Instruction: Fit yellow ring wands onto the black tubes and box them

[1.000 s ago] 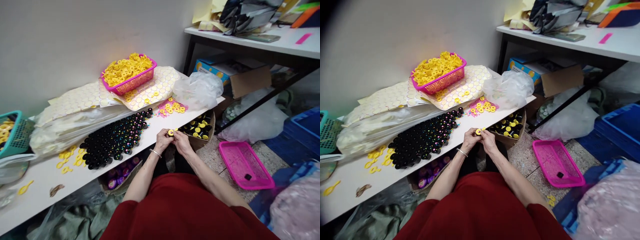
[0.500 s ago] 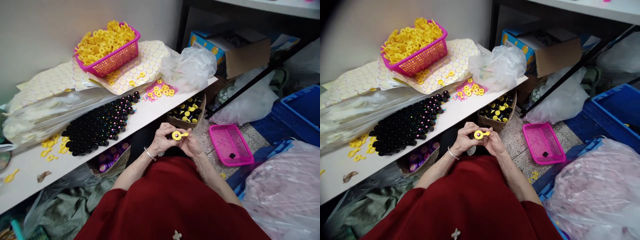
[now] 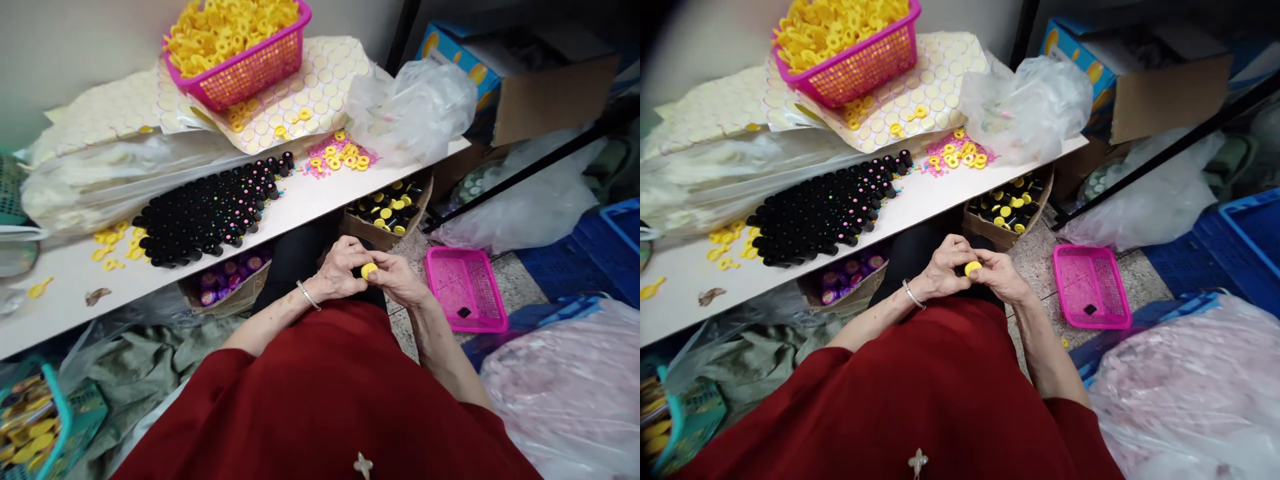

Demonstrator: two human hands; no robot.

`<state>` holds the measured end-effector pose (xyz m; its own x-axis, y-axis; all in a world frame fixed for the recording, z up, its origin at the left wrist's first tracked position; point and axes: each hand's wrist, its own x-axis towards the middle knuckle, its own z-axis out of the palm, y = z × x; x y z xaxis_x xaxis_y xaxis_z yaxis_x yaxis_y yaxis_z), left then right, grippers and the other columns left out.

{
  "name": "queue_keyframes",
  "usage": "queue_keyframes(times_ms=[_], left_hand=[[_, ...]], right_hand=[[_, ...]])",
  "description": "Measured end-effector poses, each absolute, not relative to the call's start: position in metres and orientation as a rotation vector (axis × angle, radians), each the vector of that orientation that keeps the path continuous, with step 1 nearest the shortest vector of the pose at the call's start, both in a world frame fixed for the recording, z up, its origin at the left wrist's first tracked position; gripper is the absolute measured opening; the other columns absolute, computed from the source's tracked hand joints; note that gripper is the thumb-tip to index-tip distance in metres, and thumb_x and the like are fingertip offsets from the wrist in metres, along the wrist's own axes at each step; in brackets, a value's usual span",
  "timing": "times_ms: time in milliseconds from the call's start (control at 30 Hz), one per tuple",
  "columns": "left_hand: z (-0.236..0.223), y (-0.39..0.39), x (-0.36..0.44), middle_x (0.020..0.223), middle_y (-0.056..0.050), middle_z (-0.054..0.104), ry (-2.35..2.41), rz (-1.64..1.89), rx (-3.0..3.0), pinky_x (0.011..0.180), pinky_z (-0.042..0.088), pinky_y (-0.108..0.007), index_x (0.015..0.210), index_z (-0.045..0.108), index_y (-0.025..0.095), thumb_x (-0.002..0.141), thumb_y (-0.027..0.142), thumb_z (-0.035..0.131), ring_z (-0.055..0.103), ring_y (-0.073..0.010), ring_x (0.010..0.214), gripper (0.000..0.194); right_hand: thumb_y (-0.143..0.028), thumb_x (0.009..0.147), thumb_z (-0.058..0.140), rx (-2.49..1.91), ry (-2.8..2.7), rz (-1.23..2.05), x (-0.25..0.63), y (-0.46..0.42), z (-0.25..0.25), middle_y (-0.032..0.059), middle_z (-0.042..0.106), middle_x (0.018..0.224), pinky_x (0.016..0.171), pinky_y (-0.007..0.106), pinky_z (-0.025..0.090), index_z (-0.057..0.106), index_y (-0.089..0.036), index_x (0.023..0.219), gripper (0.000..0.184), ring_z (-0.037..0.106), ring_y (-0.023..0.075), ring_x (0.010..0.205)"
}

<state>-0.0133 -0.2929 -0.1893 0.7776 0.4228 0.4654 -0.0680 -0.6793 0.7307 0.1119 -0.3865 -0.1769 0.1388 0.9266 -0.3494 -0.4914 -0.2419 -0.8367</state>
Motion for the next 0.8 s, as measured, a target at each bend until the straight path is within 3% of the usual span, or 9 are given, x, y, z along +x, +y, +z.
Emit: queue_keyframes(times_ms=[133,267,433,567,667,800], left_hand=[[-0.188,-0.296,-0.022,0.064,-0.004,0.057,0.226,0.794,2.311,0.084,0.042,-0.038,0.068,0.063,0.021,0.069,0.025,0.056,0.051,-0.0215,0.087,0.008],[-0.192,-0.294,-0.028,0.064,-0.004,0.058,0.189,0.881,2.363,0.081,0.043,-0.037,0.067,0.061,0.019,0.069,0.022,0.056,0.052,-0.0206,0.085,0.006],[-0.197,-0.276,-0.030,0.077,-0.005,0.065,0.205,0.954,2.274,0.082,0.044,-0.037,0.086,0.067,0.018,0.073,0.025,0.058,0.052,-0.0191,0.085,0.017],[-0.197,-0.260,-0.032,0.082,-0.006,0.067,0.287,0.941,2.180,0.083,0.044,-0.039,0.102,0.067,0.018,0.077,0.026,0.057,0.053,-0.0190,0.086,0.028],[-0.202,-0.250,-0.034,0.084,-0.007,0.067,0.360,0.943,2.100,0.082,0.045,-0.038,0.103,0.067,0.018,0.076,0.031,0.061,0.052,-0.0208,0.091,0.030],[-0.210,-0.246,-0.034,0.082,-0.007,0.067,0.376,0.981,2.080,0.082,0.046,-0.040,0.106,0.067,0.018,0.078,0.034,0.061,0.054,-0.0214,0.091,0.033]], right_hand=[[-0.018,0.051,0.082,-1.138,-0.641,1.631,0.116,-0.380,-0.171,0.0004,0.064,0.071,0.053,0.019,0.046,0.072,-0.014,0.084,0.034,0.055,0.0096,0.063],[-0.015,0.050,0.081,-1.113,-0.721,1.749,0.113,-0.368,-0.169,0.0030,0.068,0.079,0.064,0.023,0.049,0.071,-0.014,0.085,0.037,0.061,0.0133,0.072],[-0.018,0.044,0.083,-1.071,-0.670,1.492,0.104,-0.351,-0.180,0.0013,0.068,0.077,0.064,0.024,0.048,0.071,-0.018,0.080,0.037,0.060,0.0138,0.071],[-0.021,0.047,0.083,-1.097,-0.634,1.331,0.098,-0.338,-0.188,0.0016,0.069,0.085,0.069,0.026,0.049,0.071,-0.021,0.088,0.043,0.061,0.0153,0.077],[-0.021,0.048,0.084,-1.090,-0.664,1.395,0.100,-0.328,-0.191,0.0022,0.069,0.095,0.074,0.026,0.048,0.071,-0.021,0.095,0.049,0.061,0.0151,0.084],[-0.020,0.052,0.082,-1.143,-0.726,1.532,0.108,-0.317,-0.190,0.0015,0.069,0.089,0.070,0.023,0.046,0.072,-0.018,0.092,0.042,0.058,0.0120,0.078]])
